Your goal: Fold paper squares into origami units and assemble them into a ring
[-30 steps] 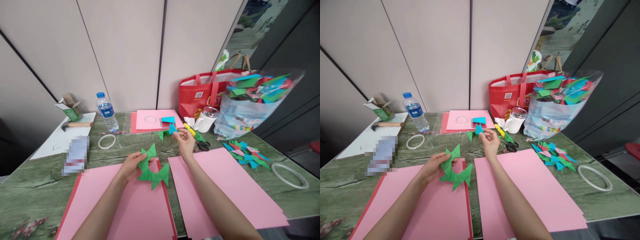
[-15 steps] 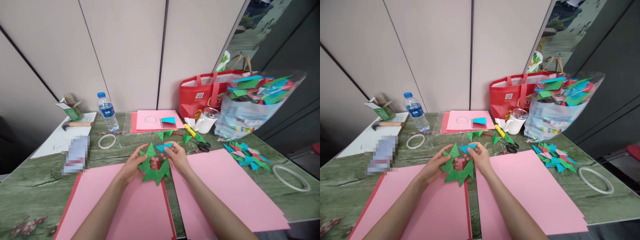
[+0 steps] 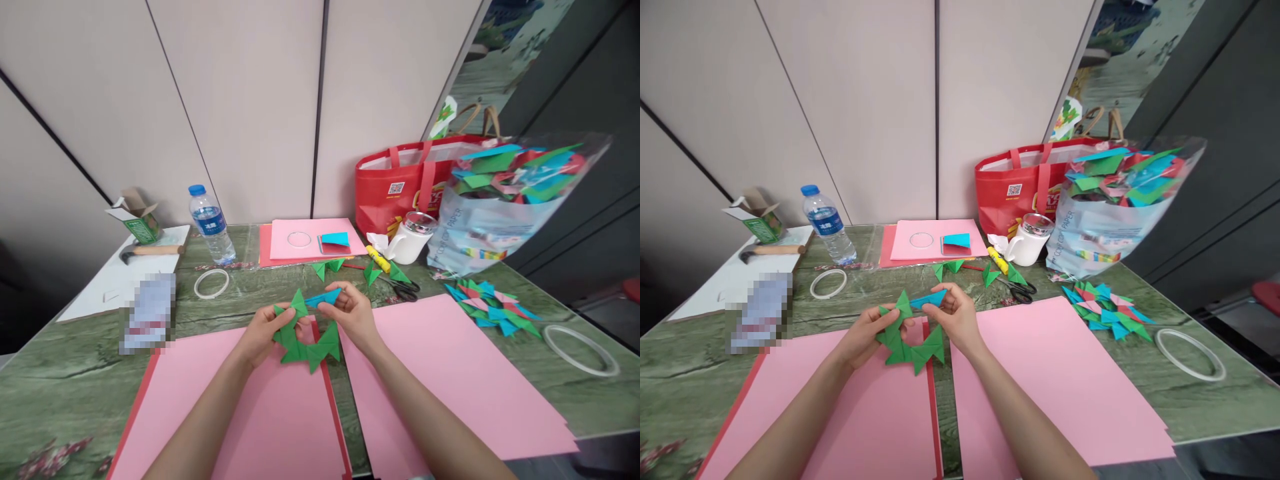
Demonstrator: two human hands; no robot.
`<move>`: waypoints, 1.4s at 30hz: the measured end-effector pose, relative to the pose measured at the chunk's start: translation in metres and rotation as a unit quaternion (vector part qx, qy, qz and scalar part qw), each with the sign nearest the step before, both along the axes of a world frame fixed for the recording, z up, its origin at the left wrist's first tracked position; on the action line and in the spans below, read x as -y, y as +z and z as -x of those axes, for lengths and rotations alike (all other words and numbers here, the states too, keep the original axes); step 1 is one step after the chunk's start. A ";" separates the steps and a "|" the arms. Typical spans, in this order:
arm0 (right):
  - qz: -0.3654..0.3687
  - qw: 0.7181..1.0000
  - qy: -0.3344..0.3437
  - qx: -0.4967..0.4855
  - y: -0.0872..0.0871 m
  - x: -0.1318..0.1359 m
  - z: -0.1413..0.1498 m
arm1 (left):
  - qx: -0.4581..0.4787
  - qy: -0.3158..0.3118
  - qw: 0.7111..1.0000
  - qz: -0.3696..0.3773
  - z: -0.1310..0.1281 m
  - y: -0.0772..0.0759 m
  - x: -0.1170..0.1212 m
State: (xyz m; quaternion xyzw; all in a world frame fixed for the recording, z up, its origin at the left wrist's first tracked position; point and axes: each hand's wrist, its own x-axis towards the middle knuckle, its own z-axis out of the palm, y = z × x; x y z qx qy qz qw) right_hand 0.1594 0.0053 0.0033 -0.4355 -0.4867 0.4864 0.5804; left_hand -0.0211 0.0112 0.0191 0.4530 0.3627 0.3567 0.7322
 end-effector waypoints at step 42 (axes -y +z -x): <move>0.003 0.999 0.034 0.016 0.005 0.003 -0.001 | 0.007 -0.033 0.999 -0.025 0.004 -0.003 -0.002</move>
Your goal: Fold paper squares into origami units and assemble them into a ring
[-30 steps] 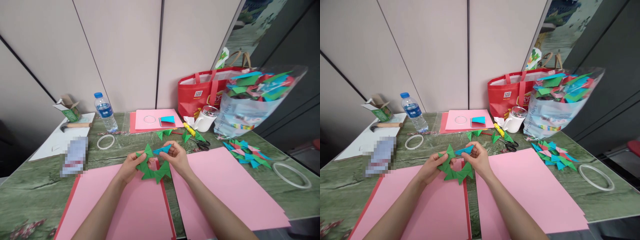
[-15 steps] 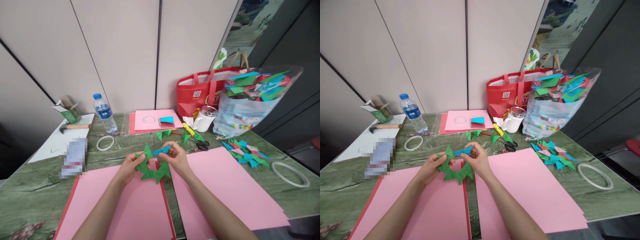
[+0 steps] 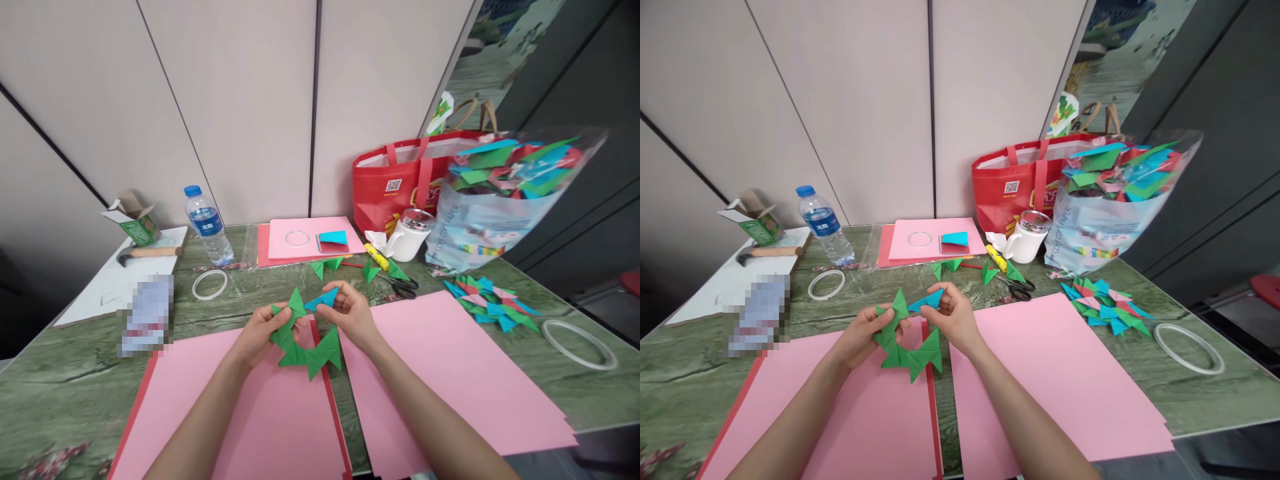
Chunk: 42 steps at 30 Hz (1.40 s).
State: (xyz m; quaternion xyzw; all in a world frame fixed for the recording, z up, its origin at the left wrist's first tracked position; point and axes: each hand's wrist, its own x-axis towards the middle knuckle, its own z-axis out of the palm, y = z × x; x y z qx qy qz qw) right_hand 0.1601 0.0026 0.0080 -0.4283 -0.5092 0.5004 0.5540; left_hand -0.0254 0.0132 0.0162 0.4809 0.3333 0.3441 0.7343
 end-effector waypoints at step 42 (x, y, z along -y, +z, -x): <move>-0.023 0.996 0.074 0.051 0.004 -0.001 -0.012 | -0.016 -0.015 1.000 0.022 0.001 0.001 0.000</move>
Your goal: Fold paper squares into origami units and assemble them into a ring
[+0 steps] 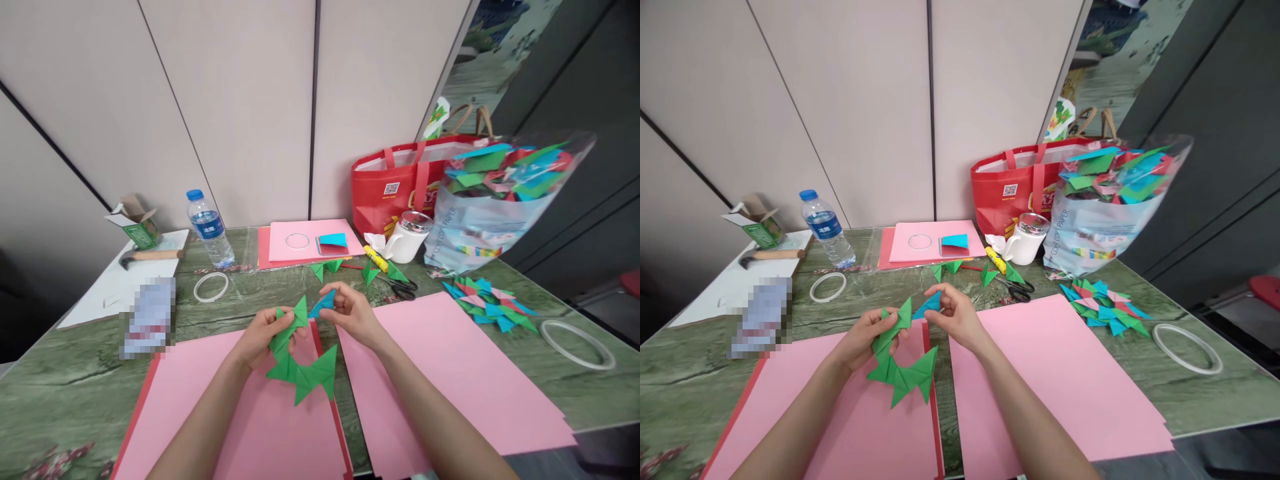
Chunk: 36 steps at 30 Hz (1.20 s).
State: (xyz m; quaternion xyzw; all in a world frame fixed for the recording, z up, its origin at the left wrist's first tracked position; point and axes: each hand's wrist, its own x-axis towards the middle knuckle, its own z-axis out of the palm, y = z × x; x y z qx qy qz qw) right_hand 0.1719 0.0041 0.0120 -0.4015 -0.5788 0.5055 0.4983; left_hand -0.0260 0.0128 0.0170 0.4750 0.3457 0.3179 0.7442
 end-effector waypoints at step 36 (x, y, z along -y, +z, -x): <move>0.046 0.998 -0.050 -0.014 -0.004 -0.002 0.003 | -0.077 0.060 0.990 -0.100 -0.004 0.001 0.002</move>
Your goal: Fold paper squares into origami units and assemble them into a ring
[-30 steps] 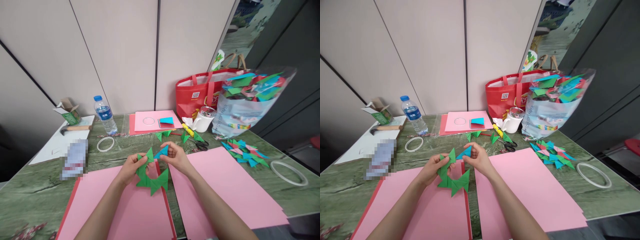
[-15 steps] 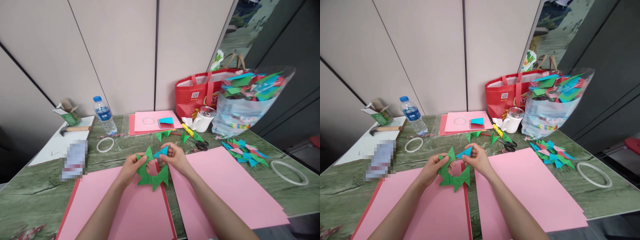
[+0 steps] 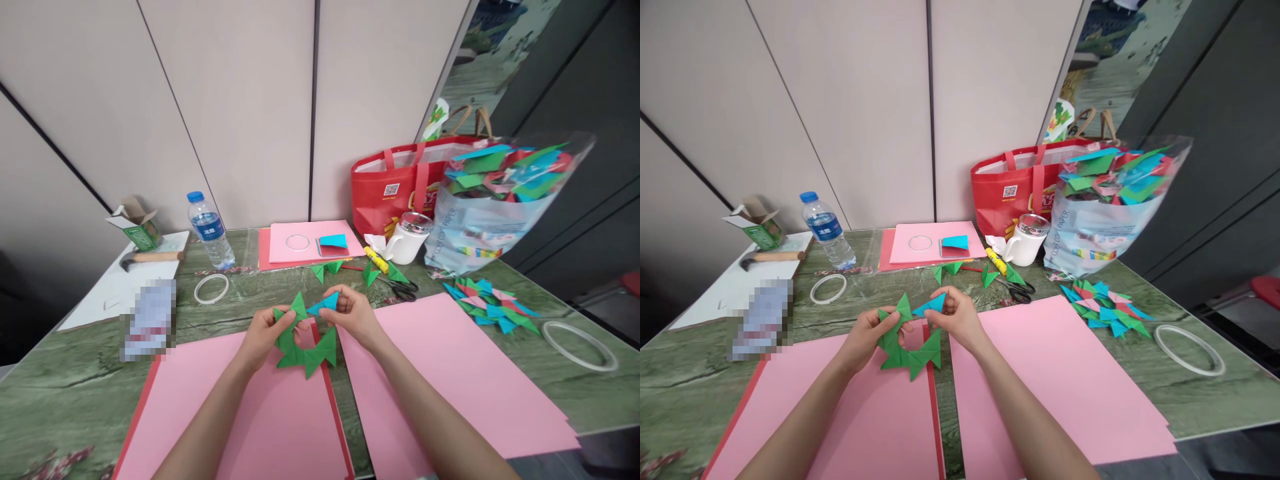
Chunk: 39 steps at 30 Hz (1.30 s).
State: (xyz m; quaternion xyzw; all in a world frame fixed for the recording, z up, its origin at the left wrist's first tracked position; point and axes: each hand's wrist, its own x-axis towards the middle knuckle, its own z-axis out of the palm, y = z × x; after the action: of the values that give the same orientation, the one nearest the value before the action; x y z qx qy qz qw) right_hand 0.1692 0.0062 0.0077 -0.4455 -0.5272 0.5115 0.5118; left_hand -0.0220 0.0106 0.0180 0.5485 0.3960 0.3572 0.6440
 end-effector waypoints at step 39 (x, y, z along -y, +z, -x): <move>-0.018 0.999 -0.022 -0.015 -0.003 0.004 0.011 | 0.002 0.000 1.000 0.012 -0.003 -0.002 0.004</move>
State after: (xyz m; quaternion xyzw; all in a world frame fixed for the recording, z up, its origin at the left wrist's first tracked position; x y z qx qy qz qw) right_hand 0.1585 0.0025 0.0051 -0.4400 -0.5187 0.4972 0.5386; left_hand -0.0185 0.0062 0.0155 0.5399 0.3993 0.3533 0.6513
